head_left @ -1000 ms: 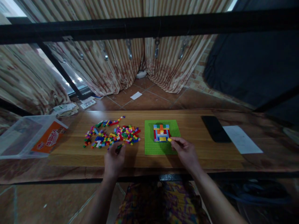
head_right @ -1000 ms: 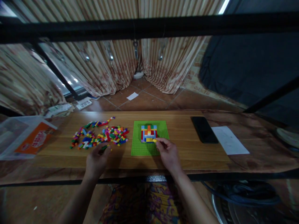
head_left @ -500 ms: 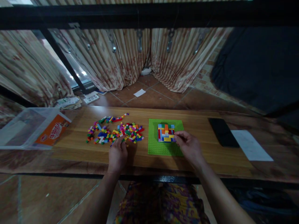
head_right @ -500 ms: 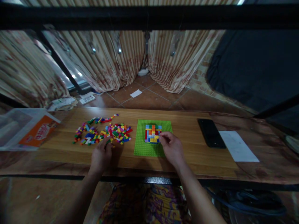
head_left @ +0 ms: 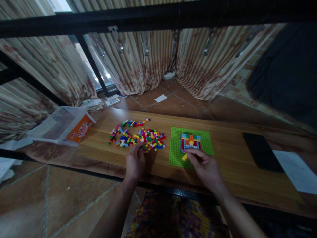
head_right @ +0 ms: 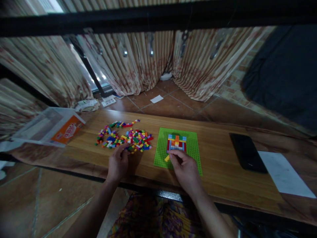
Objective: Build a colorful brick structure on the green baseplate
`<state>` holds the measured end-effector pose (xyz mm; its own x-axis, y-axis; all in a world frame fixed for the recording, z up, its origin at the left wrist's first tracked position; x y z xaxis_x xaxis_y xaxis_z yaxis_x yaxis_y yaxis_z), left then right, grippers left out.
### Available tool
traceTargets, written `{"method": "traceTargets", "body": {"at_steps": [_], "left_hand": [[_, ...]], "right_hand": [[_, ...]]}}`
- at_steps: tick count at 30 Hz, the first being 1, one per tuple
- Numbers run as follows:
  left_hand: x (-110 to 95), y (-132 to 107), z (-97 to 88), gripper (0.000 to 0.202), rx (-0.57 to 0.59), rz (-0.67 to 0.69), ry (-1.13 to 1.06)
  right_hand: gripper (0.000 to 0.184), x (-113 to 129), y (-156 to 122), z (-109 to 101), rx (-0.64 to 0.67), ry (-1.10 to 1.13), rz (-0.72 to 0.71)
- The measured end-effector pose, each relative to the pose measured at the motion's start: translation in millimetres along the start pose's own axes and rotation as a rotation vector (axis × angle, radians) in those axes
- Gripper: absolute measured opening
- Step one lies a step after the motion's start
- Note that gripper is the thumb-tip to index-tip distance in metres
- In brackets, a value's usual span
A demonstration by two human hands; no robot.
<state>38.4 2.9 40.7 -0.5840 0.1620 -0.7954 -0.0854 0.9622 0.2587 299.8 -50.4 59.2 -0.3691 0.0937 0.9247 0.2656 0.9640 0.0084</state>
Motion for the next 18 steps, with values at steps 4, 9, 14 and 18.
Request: {"method": "traceTargets", "body": {"at_steps": [4, 9, 14, 18], "left_hand": [[4.8, -7.0, -9.2, 0.025, -0.067, 0.007, 0.045], [12.5, -15.1, -15.3, 0.023, -0.099, 0.055, 0.055], [19.3, -3.9, -25.3, 0.021, -0.127, 0.039, 0.111], [24.3, 30.9, -35.2, 0.024, -0.068, 0.053, 0.221]], "right_hand": [[0.022, 17.9, -2.3, 40.8, 0.135, -0.129, -0.118], [0.022, 24.7, 13.7, 85.6, 0.216, -0.368, -0.231], [0.020, 22.7, 27.0, 100.6, 0.178, -0.563, -0.240], [0.020, 22.2, 25.5, 99.8, 0.155, -0.515, -0.262]]}}
Point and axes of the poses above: each hand's wrist, its own y-axis towards the middle knuckle, its own z-axis out of the palm, x = y × z, the point moved 3 cm from there along y, towards the middle knuckle, and after that the axes turned 3 degrees about z, right-handed, at the moved point
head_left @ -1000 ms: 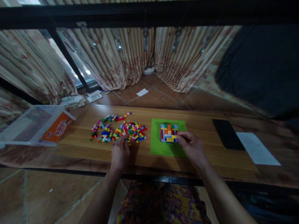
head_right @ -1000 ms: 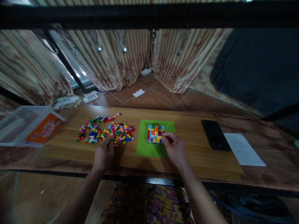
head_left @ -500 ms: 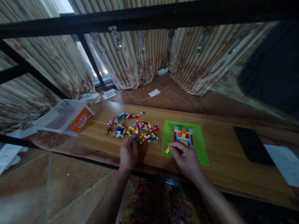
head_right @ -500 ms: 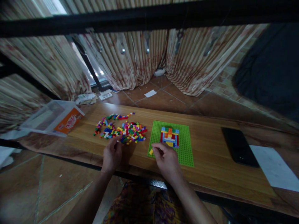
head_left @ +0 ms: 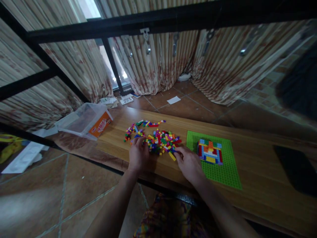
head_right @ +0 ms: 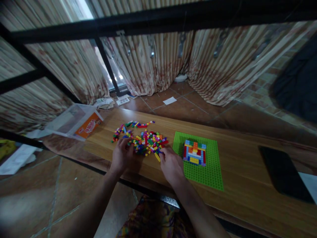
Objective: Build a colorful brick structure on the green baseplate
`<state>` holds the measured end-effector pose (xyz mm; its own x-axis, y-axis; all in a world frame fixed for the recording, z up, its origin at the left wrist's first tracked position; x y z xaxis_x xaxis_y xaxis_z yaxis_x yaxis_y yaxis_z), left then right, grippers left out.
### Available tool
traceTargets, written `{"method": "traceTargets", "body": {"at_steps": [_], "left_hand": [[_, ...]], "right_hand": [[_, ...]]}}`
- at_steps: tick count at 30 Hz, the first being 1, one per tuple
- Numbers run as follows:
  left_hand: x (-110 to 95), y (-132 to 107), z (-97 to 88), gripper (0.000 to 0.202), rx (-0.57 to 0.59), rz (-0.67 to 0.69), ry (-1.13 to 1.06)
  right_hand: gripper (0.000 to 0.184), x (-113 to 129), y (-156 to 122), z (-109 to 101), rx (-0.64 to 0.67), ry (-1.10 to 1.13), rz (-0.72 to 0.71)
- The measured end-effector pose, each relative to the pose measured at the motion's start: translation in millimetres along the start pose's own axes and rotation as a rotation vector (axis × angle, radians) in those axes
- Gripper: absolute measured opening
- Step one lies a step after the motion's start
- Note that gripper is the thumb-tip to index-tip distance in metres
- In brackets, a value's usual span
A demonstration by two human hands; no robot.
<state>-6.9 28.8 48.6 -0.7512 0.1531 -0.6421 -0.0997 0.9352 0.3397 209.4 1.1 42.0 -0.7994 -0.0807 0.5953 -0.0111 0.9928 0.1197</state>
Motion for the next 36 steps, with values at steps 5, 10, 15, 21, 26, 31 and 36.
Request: {"method": "traceTargets", "body": {"at_steps": [5, 10, 15, 21, 26, 31, 36], "left_hand": [[-5.5, 30.7, 3.8, 0.022, 0.079, 0.157, 0.109], [-31.2, 15.4, 25.5, 0.020, 0.198, 0.314, 0.089], [-47.0, -6.3, 43.7, 0.021, 0.246, 0.388, 0.113], [-44.4, -12.1, 41.0, 0.021, 0.242, 0.427, 0.104], [-38.9, -14.4, 37.4, 0.020, 0.207, 0.408, 0.053], [-32.9, -16.6, 30.9, 0.020, 0.105, 0.343, 0.018], [-25.8, -20.7, 17.5, 0.021, 0.027, 0.244, -0.020]], "right_hand": [[0.022, -1.2, -8.8, 2.2, -0.037, 0.106, 0.008], [0.027, 5.9, -2.0, 5.6, 0.006, 0.097, -0.068], [0.026, 9.4, 10.7, 3.7, 0.036, -0.099, -0.066], [0.022, 2.4, 14.0, -7.6, -0.037, -0.147, -0.028], [0.021, 11.1, 17.3, -1.6, -0.030, -0.143, -0.033], [0.018, 18.0, 21.6, 10.5, -0.045, -0.206, 0.006], [0.016, 20.4, 25.5, 16.0, -0.060, -0.224, 0.049]]}}
Point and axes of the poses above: each hand's wrist, its own y-axis towards the middle knuckle, its own z-axis out of the palm, x = y × z, the point moved 3 cm from there along y, towards the middle knuckle, and after that the axes turned 3 degrees about z, right-handed, at the moved point
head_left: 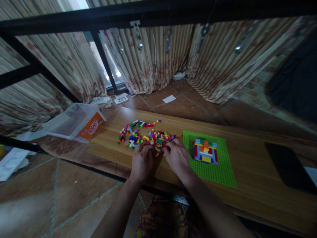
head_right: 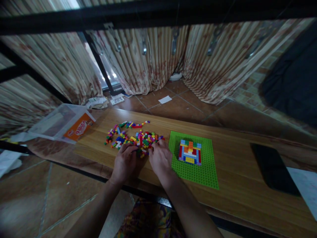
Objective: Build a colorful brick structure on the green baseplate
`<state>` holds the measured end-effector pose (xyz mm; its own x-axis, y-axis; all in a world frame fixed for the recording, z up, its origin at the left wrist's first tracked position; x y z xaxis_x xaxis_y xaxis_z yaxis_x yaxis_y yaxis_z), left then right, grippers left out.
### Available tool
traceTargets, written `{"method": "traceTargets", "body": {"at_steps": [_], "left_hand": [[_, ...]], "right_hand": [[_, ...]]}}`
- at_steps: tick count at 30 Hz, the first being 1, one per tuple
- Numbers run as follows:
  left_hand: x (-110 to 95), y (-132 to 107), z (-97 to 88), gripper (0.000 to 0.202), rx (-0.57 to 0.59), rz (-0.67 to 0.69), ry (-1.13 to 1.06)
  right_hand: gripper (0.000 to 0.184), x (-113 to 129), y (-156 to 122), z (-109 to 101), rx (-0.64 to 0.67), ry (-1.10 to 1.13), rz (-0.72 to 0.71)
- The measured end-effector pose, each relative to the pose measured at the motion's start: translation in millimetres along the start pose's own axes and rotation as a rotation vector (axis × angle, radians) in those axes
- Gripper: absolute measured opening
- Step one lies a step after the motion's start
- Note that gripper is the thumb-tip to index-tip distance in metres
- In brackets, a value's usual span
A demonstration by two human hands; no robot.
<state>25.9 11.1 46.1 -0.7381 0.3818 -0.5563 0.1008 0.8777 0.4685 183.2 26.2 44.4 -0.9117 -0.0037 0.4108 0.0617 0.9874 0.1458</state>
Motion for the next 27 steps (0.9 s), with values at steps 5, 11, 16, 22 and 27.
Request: {"method": "traceTargets", "body": {"at_steps": [5, 11, 16, 22, 27], "left_hand": [[0.0, -13.3, -6.9, 0.020, -0.012, -0.043, -0.007], [-8.7, -18.8, 0.1, 0.032, 0.105, 0.037, 0.116], [-21.3, -6.2, 8.3, 0.039, 0.250, 0.064, 0.315], [-28.6, 1.1, 12.4, 0.035, 0.265, 0.056, 0.347], [-25.2, -2.7, 16.5, 0.035, 0.221, 0.049, 0.294]], "right_hand": [[0.015, -2.9, -2.6, -1.0, 0.020, 0.036, 0.034], [0.020, -7.4, -6.3, -6.4, 0.051, 0.009, 0.012], [0.016, -2.9, -5.0, -4.6, 0.110, 0.010, -0.009], [0.013, -1.4, -2.3, -2.4, 0.134, 0.002, 0.005], [0.016, 1.0, 0.2, 0.6, 0.113, -0.003, 0.013]]}}
Point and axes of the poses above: each hand's wrist, its own y-axis towards the middle knuckle, its own z-axis out of the palm, x = y × z, the point moved 3 cm from there along y, towards the middle knuckle, and after that the axes turned 3 degrees about z, right-handed, at the moved point
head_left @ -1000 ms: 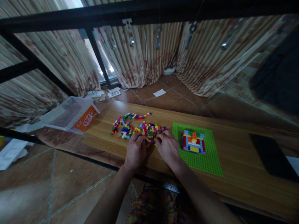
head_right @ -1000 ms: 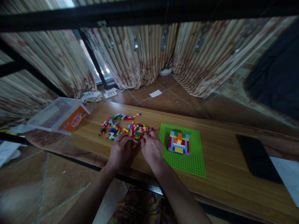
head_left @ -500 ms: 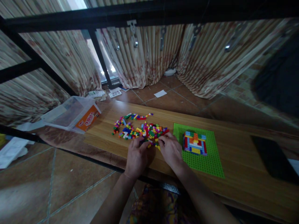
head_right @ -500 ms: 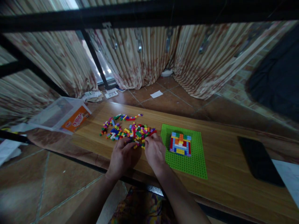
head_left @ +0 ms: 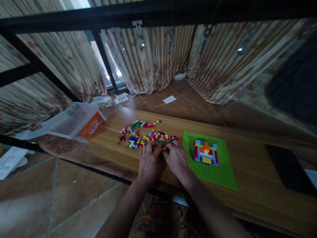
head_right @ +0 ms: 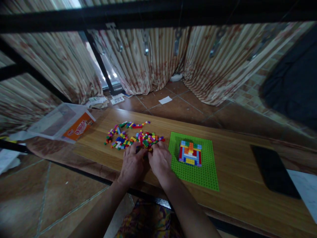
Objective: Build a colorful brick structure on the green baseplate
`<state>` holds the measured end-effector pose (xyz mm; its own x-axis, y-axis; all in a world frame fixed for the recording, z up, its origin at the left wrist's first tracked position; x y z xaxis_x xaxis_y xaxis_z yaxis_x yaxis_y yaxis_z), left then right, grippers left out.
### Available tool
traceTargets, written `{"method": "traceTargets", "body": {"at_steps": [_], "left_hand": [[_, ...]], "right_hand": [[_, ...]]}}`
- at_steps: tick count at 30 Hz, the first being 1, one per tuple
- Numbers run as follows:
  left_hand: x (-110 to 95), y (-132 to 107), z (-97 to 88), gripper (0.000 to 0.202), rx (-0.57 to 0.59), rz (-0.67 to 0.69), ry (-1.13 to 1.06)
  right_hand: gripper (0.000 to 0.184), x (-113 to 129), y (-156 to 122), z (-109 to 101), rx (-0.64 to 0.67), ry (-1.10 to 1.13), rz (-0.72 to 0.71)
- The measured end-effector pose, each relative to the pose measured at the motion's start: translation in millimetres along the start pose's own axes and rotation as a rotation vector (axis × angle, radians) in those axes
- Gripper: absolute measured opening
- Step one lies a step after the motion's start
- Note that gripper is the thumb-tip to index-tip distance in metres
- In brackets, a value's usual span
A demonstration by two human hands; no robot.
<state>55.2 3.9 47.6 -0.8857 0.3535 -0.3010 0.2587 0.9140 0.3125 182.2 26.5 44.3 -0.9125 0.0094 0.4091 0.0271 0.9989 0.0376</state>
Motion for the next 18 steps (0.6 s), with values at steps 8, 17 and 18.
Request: {"method": "traceTargets", "body": {"at_steps": [8, 17, 18], "left_hand": [[4.7, 0.2, -8.0, 0.028, -0.146, -0.036, -0.192], [-16.6, -3.5, -32.6, 0.033, 0.049, -0.287, -0.691], [-18.7, -4.8, -32.4, 0.033, 0.055, -0.286, -0.716]], "right_hand": [[0.013, -2.1, -4.6, -9.1, -0.070, 0.156, -0.099], [0.016, 8.3, -40.0, -48.8, -0.063, 0.540, -0.228], [0.016, 8.5, -43.2, -49.9, -0.054, 0.575, -0.219]]}}
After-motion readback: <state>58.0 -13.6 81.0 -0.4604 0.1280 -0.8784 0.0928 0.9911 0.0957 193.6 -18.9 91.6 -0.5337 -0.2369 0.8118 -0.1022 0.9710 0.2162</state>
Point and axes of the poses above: each hand's wrist, its own y-axis towards the middle knuckle, its own z-axis out of the palm, x = y × z, the point moved 3 cm from there along y, towards the middle knuckle, and after that the axes turned 3 degrees about z, right-handed, at the moved point
